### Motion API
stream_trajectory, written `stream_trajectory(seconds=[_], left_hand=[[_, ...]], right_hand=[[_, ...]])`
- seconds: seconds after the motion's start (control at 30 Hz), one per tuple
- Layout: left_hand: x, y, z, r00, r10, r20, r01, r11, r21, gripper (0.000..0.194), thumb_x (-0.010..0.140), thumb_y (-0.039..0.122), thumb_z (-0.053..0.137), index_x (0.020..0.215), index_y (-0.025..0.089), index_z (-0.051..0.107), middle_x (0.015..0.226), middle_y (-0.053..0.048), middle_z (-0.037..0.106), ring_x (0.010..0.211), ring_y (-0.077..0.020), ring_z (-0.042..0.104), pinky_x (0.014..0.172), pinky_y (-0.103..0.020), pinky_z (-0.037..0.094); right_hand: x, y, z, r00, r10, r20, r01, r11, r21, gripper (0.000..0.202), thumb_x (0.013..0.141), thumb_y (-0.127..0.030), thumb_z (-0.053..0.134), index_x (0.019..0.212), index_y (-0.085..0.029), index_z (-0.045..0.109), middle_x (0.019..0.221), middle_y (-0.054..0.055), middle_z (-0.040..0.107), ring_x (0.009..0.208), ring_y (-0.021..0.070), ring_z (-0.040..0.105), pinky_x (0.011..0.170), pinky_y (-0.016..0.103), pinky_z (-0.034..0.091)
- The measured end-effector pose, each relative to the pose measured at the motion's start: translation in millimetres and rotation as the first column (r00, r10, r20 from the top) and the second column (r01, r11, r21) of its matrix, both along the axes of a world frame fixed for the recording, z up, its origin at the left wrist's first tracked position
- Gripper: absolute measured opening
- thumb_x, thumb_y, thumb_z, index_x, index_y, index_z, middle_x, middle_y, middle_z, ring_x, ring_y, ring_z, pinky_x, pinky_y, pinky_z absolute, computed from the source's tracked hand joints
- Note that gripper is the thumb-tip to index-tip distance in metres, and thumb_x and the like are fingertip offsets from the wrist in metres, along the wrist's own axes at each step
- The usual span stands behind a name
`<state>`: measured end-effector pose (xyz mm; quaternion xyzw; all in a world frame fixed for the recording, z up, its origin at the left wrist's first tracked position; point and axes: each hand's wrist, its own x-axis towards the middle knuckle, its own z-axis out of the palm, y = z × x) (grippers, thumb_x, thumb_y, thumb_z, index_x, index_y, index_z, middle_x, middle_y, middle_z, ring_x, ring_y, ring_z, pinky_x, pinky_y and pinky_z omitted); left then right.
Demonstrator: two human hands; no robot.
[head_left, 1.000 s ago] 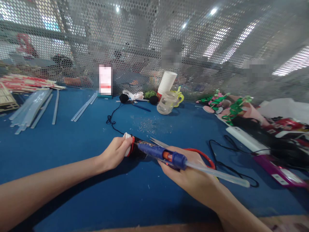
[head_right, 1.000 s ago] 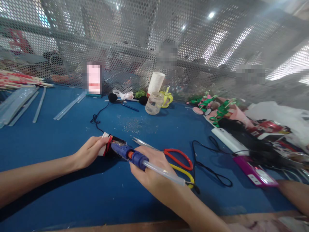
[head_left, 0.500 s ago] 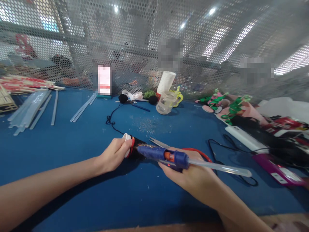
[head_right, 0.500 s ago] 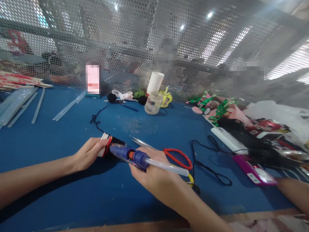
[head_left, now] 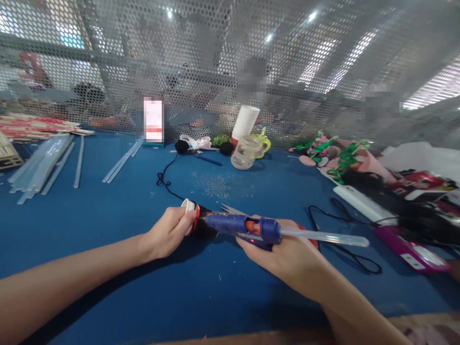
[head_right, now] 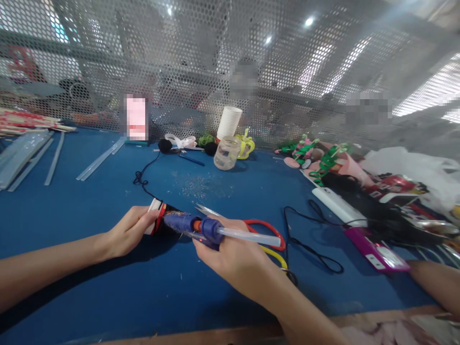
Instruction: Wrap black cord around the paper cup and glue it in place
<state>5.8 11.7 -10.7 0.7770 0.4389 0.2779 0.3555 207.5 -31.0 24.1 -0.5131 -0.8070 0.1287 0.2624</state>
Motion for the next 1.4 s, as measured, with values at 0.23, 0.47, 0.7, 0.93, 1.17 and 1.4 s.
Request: stream_trajectory(seconds=[0.23, 0.47, 0.7, 0.93, 1.17, 1.4], left_hand=[[-0.3, -0.4, 0.1, 1.0, -0.01, -0.024, 0.01, 1.0, 0.015, 0.037, 0.083, 0.03, 0.022, 0.05, 0.017, 0.029, 0.049, 0.005, 0.031, 0.047, -0.0079, 0.027, 0.047, -0.022, 0.024], [0.3, -0.4, -0.1, 1.0, -0.011, -0.023, 0.012, 0.999, 0.033, 0.036, 0.083, 0.029, 0.022, 0.049, 0.017, 0.029, 0.048, 0.005, 0.03, 0.046, -0.0077, 0.026, 0.046, -0.022, 0.024], [-0.6, -0.3, 0.8, 0.999, -0.038, -0.025, 0.039, 0.998, 0.053, 0.036, 0.083, 0.028, 0.022, 0.05, 0.017, 0.031, 0.049, 0.004, 0.033, 0.047, -0.008, 0.029, 0.047, -0.022, 0.025], [-1.5, -0.7, -0.1, 0.999, -0.05, -0.022, 0.051, 0.998, 0.043, 0.037, 0.083, 0.029, 0.022, 0.051, 0.017, 0.034, 0.049, 0.004, 0.035, 0.047, -0.0085, 0.031, 0.048, -0.022, 0.026], [-0.9, -0.8, 0.9, 0.999, -0.023, -0.025, 0.024, 0.999, 0.046, 0.036, 0.083, 0.028, 0.021, 0.049, 0.018, 0.029, 0.048, 0.004, 0.032, 0.046, -0.0082, 0.027, 0.047, -0.022, 0.025], [-0.8, -0.3, -0.1, 1.0, -0.013, -0.01, 0.013, 0.999, 0.032, 0.037, 0.083, 0.029, 0.022, 0.05, 0.017, 0.033, 0.048, 0.004, 0.033, 0.047, -0.0078, 0.029, 0.046, -0.022, 0.025]], right_hand=[[1.1, 1.0, 3.9, 0.999, 0.031, -0.009, -0.032, 0.999, -0.026, 0.01, 0.071, -0.02, 0.049, 0.061, -0.02, 0.049, 0.056, -0.002, 0.054, 0.052, 0.0129, 0.051, 0.053, 0.024, 0.041], [1.5, 3.4, 1.3, 1.0, 0.022, -0.004, -0.022, 1.0, 0.007, 0.012, 0.071, -0.019, 0.049, 0.06, -0.02, 0.046, 0.053, -0.003, 0.052, 0.049, 0.0114, 0.049, 0.049, 0.023, 0.04], [2.6, 3.5, 1.9, 0.998, 0.029, 0.049, -0.028, 0.999, -0.017, 0.009, 0.071, -0.021, 0.049, 0.062, -0.021, 0.05, 0.057, -0.001, 0.056, 0.052, 0.0136, 0.05, 0.053, 0.026, 0.041], [2.5, -0.2, 0.0, 1.0, 0.003, 0.021, -0.003, 1.0, 0.0, 0.008, 0.069, -0.023, 0.052, 0.062, -0.02, 0.05, 0.06, 0.0, 0.058, 0.057, 0.0155, 0.053, 0.055, 0.028, 0.043], [0.3, -2.7, 5.1, 0.999, -0.012, -0.041, 0.01, 0.999, -0.053, 0.007, 0.068, -0.018, 0.051, 0.061, -0.021, 0.052, 0.058, 0.0, 0.058, 0.053, 0.0147, 0.053, 0.053, 0.027, 0.044], [-1.4, -4.2, 8.6, 1.0, -0.03, -0.001, 0.03, 1.0, -0.006, 0.007, 0.067, -0.018, 0.051, 0.062, -0.021, 0.053, 0.052, -0.001, 0.055, 0.044, 0.0123, 0.048, 0.042, 0.023, 0.041]])
